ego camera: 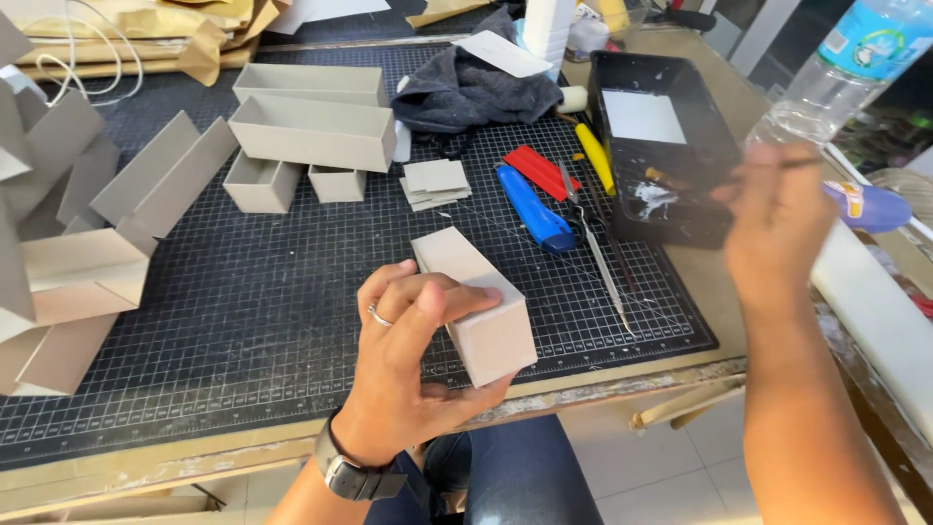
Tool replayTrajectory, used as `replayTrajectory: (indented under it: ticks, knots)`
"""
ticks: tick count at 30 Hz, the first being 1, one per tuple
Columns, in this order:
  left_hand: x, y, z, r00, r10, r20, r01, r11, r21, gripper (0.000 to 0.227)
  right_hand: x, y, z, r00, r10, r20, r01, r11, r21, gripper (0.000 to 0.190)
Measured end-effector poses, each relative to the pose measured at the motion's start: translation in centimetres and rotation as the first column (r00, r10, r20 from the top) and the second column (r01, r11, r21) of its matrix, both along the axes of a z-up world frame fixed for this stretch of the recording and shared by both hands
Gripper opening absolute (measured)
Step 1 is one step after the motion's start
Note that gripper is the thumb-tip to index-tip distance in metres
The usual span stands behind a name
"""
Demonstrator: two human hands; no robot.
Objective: Assembling small cardboard boxes by applying glue with a brush and joining the pieces
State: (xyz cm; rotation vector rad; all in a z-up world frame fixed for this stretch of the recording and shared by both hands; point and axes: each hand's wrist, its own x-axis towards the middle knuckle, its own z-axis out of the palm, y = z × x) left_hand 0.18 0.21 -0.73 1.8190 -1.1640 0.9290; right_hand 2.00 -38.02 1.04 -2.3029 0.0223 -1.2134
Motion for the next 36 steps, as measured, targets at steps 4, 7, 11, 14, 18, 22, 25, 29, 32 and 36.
replayTrajectory:
  ticks: [4,7,11,14,18,22,25,29,32,36]
  knots:
    - [-0.1,0.0,-0.1,1.0,0.018,-0.006,-0.018,1.0,0.012,0.107,-5.3,2.9,-2.2,0.88,0.136,0.454,-0.223,0.964,0.143,0.034]
    - [0.0,-0.1,-0.1,1.0,0.014,0.006,-0.014,1.0,0.004,0.108,-12.3,10.1,-1.5,0.844,0.153,0.514,-0.215,0.975,0.063,0.017]
    - [-0.1,-0.3,0.1,1.0,0.012,0.019,-0.012,1.0,0.01,0.106,-16.6,10.6,-0.9,0.85,0.464,0.25,-0.48,0.877,0.003,0.02]
    - [-0.2,-0.2,0.0,1.0,0.016,0.009,-0.017,1.0,0.017,0.105,-17.2,10.2,1.3,0.777,0.628,0.049,-0.625,0.778,-0.068,0.014]
    - [-0.2,-0.3,0.0,1.0,0.008,0.015,-0.008,1.0,0.004,0.107,-16.3,12.1,0.6,0.816,0.542,0.201,-0.556,0.831,0.013,0.014]
    - [-0.2,-0.3,0.0,1.0,0.002,0.009,-0.002,1.0,0.004,0.107,-17.7,11.3,1.7,0.83,0.557,0.027,-0.555,0.83,-0.049,0.013]
    - [-0.2,-0.2,0.1,1.0,-0.014,0.0,0.014,1.0,0.009,0.106,-16.5,13.2,1.4,0.828,0.551,0.101,-0.547,0.834,-0.069,0.012]
    - [-0.1,-0.3,0.1,1.0,-0.024,-0.001,0.024,1.0,0.003,0.109,-16.4,11.9,1.5,0.831,0.543,0.116,-0.539,0.839,-0.071,0.019]
    - [-0.1,-0.3,0.1,1.0,-0.001,-0.004,0.001,1.0,0.0,0.107,-17.7,11.6,2.7,0.842,0.54,0.01,-0.536,0.837,-0.115,0.012]
    - [-0.2,-0.1,0.1,1.0,-0.012,0.002,0.012,1.0,0.002,0.107,-16.8,12.4,1.9,0.806,0.587,0.074,-0.577,0.808,-0.116,0.011]
